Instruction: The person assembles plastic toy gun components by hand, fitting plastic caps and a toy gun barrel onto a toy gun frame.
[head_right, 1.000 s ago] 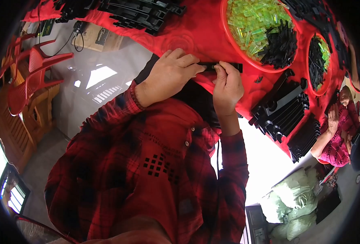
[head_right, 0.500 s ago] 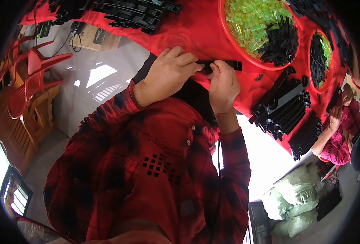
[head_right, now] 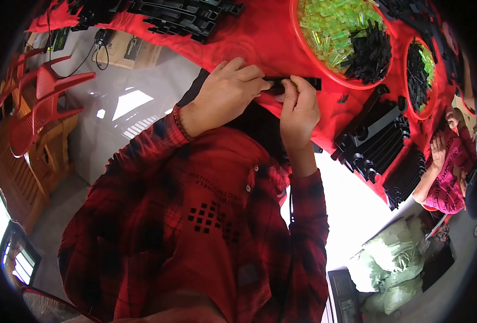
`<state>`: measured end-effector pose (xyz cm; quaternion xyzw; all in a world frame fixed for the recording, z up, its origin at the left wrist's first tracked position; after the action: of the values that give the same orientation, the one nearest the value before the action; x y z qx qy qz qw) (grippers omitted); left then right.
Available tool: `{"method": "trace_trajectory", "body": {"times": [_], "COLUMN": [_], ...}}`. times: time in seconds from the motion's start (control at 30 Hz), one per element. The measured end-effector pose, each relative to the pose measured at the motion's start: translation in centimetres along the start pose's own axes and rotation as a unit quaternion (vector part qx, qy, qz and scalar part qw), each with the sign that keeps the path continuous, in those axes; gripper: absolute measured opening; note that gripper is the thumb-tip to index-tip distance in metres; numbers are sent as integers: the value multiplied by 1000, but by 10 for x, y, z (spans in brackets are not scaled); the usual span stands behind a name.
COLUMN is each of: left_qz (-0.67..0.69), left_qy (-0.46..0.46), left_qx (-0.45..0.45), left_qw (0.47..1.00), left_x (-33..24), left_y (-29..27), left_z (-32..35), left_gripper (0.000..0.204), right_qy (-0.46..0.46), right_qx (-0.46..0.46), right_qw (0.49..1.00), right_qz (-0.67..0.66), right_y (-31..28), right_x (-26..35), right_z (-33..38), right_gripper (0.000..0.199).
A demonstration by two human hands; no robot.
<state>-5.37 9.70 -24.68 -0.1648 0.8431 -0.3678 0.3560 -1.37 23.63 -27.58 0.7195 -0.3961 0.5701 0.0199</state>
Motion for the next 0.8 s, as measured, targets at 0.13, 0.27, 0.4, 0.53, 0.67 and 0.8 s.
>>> {"method": "trace_trajectory", "body": {"times": [0.13, 0.27, 0.4, 0.53, 0.67, 0.8], "left_qz": [3, 9, 9, 4, 13, 23], "left_qy": [-3, -7, 0, 4, 2, 13], "left_qx": [9, 12, 4, 15, 17, 4], "left_qw": [1000, 1000, 1000, 1000, 1000, 1000], "left_x": [2, 2, 2, 2, 2, 2], "left_y": [1, 1, 1, 3, 5, 3], "left_z": [1, 1, 0, -2, 0, -1], "left_gripper": [17, 17, 17, 17, 15, 21], "right_qy": [-1, -12, -40, -87, -67, -42], "right_qx": [-4, -2, -2, -16, -8, 22], "right_qw": [1000, 1000, 999, 995, 997, 996], "right_qz": [5, 27, 24, 53, 47, 77], "right_y": [2, 4, 5, 6, 9, 9], "right_x": [2, 7, 15, 24, 20, 16], "right_z": [0, -4, -5, -5, -6, -7], "right_gripper": [16, 14, 13, 12, 12, 12]}}
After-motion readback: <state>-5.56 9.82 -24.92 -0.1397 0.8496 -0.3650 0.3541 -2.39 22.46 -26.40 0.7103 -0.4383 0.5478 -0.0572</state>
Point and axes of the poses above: each hand's wrist, its own z-axis away from the middle knuckle, its own y-axis out of the palm, x = y × z, the point moved 10 cm from there along -z, towards the middle knuckle, and after that the axes turned 14 degrees about -x, right-handed, at the moved point
